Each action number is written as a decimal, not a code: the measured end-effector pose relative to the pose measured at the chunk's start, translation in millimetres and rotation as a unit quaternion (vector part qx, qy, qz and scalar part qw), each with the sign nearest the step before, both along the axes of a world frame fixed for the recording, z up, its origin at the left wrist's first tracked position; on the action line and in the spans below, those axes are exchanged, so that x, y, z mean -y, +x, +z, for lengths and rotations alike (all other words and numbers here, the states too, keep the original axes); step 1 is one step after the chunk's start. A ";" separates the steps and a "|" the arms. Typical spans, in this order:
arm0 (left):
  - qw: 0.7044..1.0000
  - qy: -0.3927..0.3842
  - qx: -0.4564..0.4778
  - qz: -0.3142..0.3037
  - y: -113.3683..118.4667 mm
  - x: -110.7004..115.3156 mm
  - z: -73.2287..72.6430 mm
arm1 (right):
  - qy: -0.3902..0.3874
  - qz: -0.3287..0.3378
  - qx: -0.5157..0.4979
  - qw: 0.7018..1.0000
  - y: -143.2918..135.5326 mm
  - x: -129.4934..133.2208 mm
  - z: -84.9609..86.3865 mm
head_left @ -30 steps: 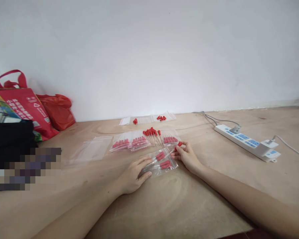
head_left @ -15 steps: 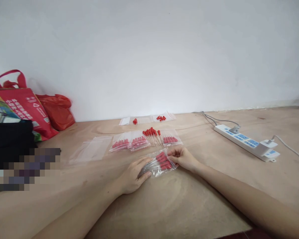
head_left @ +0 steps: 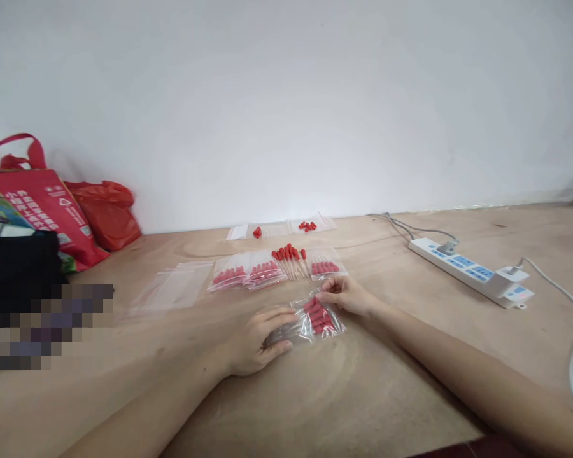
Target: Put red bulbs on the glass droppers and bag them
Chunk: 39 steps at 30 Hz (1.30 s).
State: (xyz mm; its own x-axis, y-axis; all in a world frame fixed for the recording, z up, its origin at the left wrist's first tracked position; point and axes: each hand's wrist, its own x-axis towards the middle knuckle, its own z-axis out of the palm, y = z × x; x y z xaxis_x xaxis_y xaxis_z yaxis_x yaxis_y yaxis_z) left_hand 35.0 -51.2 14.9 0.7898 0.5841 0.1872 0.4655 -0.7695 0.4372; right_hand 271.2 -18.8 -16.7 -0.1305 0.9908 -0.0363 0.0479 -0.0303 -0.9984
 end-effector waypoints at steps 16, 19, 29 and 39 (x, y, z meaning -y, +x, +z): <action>0.998 0.027 0.026 0.050 -2.4 -0.7 -6.3 | 0.040 -0.026 -0.105 0.993 12.4 -0.9 10.6; 0.994 0.061 0.047 0.082 -3.1 -4.3 -8.4 | 0.047 -0.131 -0.167 0.976 26.6 -14.6 8.9; 0.953 0.181 0.075 0.230 -11.8 -21.3 -5.4 | 0.054 -0.295 -0.091 0.950 48.9 -45.1 -17.0; 0.772 0.151 -0.177 0.592 -104.0 -73.8 6.8 | 0.260 -0.290 0.347 0.853 28.0 -25.8 3.4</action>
